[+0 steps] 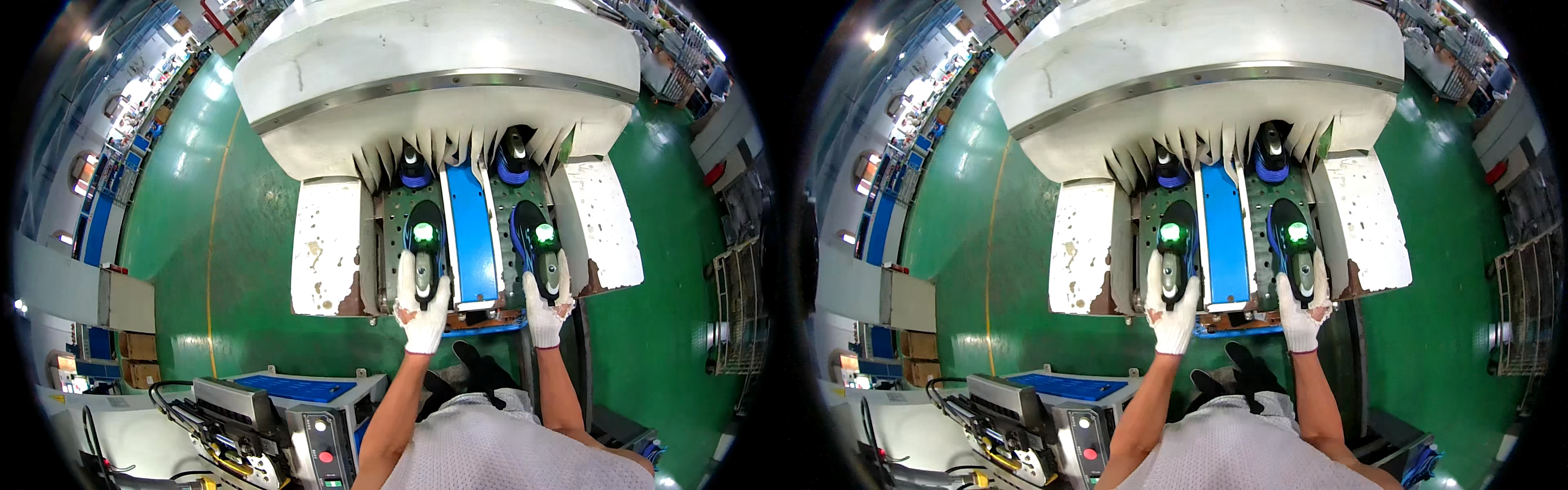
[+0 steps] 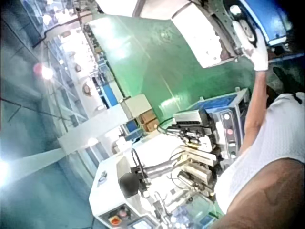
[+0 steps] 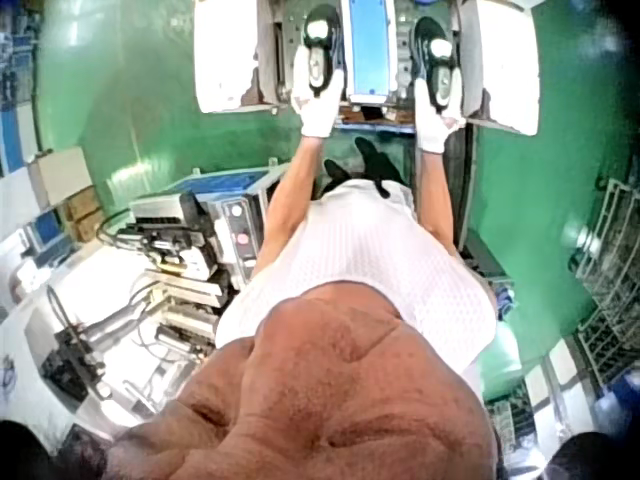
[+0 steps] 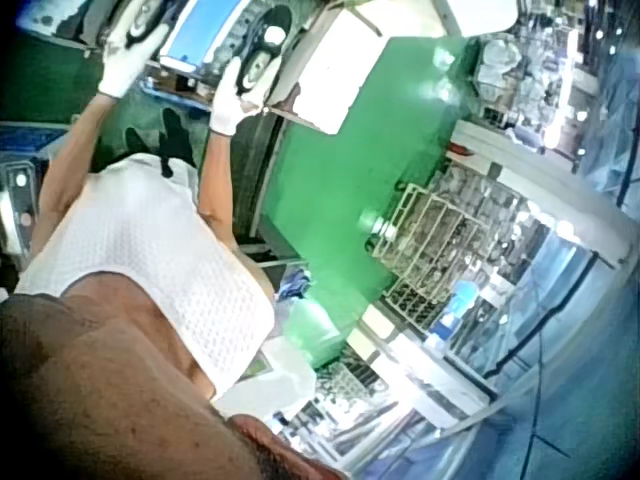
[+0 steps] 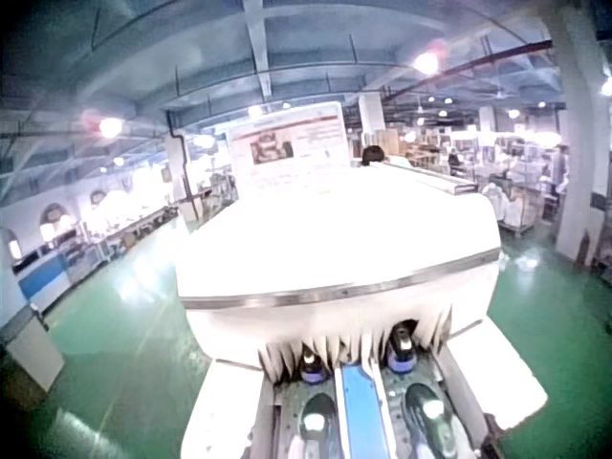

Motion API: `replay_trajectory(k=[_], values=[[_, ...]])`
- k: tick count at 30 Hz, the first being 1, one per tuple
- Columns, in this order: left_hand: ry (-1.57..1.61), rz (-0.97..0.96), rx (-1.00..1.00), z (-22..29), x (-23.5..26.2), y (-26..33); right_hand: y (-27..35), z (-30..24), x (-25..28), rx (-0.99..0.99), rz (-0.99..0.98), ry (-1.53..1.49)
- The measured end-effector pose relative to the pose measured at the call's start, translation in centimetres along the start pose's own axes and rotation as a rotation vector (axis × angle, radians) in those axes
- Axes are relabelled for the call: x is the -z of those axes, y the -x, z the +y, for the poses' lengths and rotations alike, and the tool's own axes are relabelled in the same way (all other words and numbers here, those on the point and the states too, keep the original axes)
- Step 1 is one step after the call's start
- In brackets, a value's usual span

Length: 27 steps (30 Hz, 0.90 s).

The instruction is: The person operates a shoe finishing machine in a factory setting. They repeatedly pick up blue and black sneakers, place them into the machine's processing chamber, and then remove them to place them on a nearby metal table. The person wears white gloves and a white mesh shirt while performing this repetitive task.

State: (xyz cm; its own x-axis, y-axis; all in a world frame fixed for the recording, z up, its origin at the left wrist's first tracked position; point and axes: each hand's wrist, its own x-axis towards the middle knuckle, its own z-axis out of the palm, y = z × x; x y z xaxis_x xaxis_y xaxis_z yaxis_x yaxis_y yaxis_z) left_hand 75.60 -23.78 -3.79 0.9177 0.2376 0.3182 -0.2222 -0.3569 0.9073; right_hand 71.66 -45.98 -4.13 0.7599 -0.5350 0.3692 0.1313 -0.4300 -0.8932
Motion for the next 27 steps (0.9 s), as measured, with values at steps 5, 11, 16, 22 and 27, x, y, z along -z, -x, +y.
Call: replay_trajectory(k=[5,11,16,22,27], values=[[0.112,0.067,0.083,-0.6,-4.4,-6.0,-6.0,-0.2,-3.3,-0.083,-0.02,-0.065],[-0.213,0.139,-0.02,-0.9,-0.7,-4.7,-8.3,-4.7,-4.3,0.154,-0.112,0.4],[-0.218,-0.001,0.094,0.4,7.9,11.3,0.6,-10.9,-3.3,0.378,-0.498,-0.353],[-0.451,0.185,0.788,-2.3,18.3,41.1,16.9,-7.8,-8.1,0.068,-1.899,-0.087],[-0.467,0.869,1.217,3.6,20.5,66.6,28.0,0.5,-9.2,0.252,-2.113,0.292]])
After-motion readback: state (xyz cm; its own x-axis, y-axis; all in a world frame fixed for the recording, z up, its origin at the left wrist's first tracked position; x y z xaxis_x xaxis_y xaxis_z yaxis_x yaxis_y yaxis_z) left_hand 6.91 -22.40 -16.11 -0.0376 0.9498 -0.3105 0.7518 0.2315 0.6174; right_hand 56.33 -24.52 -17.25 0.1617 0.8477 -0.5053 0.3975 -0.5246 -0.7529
